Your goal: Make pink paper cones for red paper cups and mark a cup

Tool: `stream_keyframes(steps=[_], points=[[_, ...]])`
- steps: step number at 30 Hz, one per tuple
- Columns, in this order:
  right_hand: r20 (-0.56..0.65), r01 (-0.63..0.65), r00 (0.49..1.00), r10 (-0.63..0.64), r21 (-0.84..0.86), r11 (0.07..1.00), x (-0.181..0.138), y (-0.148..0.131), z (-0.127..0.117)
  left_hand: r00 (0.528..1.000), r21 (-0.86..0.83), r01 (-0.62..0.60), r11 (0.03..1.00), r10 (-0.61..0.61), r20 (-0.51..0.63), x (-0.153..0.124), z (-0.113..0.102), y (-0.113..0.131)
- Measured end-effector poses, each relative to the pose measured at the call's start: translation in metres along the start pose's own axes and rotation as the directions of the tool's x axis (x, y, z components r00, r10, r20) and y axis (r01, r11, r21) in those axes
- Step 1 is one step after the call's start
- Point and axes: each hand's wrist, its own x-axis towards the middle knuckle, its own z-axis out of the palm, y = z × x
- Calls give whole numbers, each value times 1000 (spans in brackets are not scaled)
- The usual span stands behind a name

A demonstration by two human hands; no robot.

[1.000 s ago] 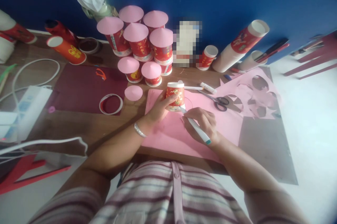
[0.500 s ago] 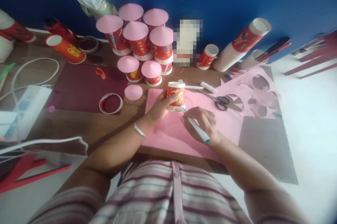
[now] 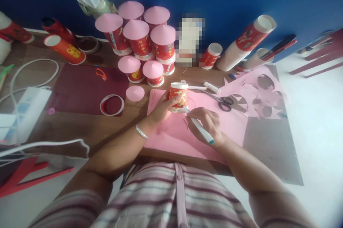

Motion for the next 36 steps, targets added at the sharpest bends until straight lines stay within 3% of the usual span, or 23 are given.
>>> stream_keyframes(steps=[36], points=[[9, 8, 1000, -8, -2, 1000, 0, -4, -2, 999, 13, 36, 999, -36, -28, -2, 1, 2]])
